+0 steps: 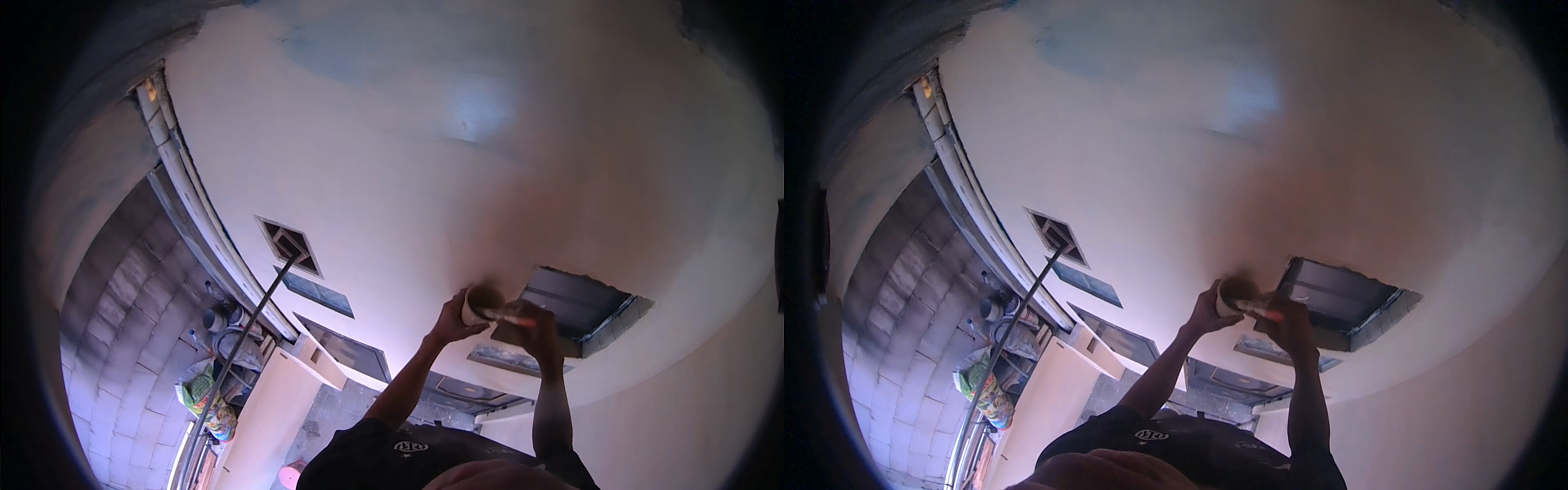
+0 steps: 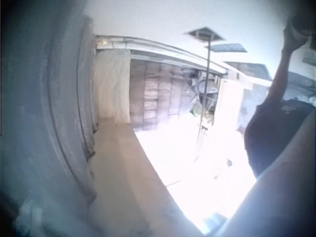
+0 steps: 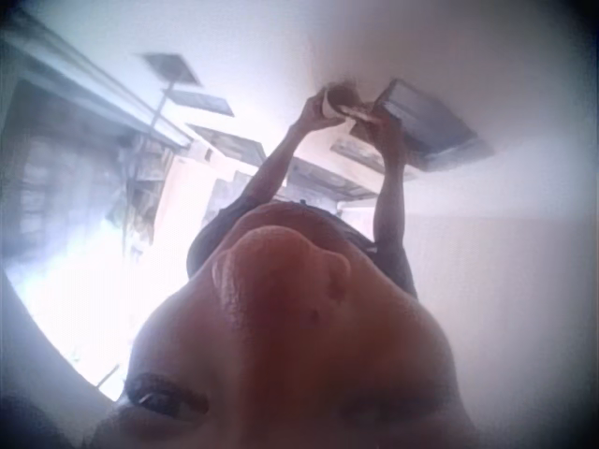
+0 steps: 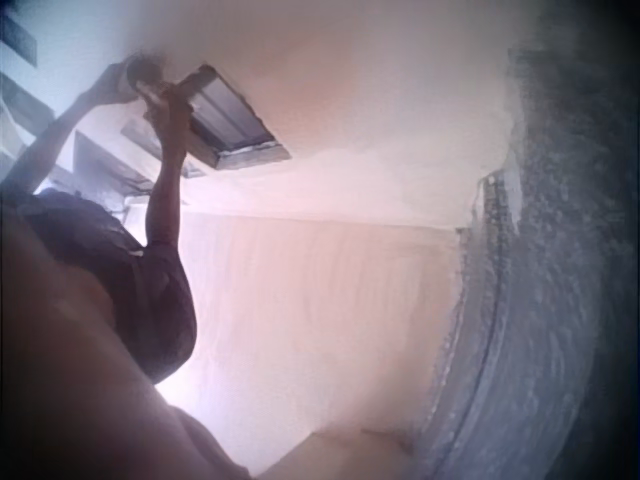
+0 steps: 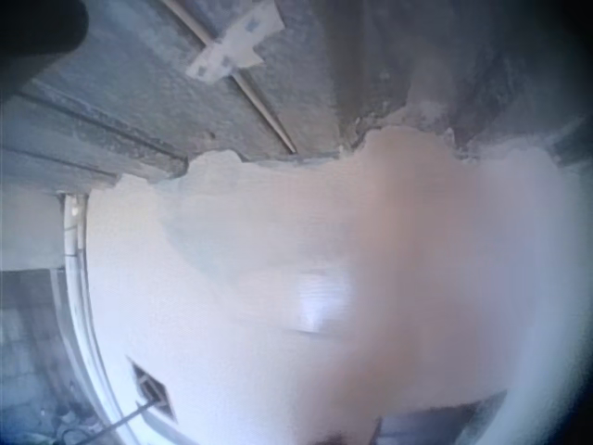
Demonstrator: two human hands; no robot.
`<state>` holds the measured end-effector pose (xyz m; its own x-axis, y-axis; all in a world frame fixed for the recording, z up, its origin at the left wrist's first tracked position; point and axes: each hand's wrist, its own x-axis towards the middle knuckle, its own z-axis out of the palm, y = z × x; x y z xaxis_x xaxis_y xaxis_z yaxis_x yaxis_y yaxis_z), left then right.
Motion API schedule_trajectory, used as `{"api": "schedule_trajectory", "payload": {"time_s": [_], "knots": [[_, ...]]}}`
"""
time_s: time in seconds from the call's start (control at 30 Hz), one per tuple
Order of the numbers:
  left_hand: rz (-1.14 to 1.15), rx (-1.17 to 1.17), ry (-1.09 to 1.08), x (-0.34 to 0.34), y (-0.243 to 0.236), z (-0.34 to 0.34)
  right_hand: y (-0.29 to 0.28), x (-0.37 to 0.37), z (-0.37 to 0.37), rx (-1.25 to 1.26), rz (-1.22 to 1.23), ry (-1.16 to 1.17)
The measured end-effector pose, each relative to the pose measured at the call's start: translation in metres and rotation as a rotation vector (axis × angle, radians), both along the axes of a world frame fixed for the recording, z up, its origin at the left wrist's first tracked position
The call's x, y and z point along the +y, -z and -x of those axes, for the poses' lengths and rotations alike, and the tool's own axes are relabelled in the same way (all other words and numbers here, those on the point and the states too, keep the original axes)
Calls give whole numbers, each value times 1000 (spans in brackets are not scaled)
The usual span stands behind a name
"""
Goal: The person applies plaster to a ceiling using a trowel and a small container. They repeatedly scoop plaster from the container and spread it across the ceiling surface, smoothing the material with the trowel.
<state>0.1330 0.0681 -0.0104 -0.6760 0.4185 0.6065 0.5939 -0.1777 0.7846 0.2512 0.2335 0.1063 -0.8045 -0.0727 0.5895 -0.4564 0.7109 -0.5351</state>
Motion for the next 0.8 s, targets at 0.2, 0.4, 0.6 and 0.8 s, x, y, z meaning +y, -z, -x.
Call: {"api": "schedule_trajectory", "payload": {"time_s": [0.2,0.4,0.6,0.8], "knots": [[19,-22,21,4,-7,-4,-1,11,-7,39,-58,-40],[19,-14,-4,0,-3,-3,-12,3,-12,32,-39,-82],[17,47,-46,2,2,3,-10,3,-14,67,-95,-96],[-4,-13,-5,6,-10,-4,2,4,-9,-58,31,-22]]}}
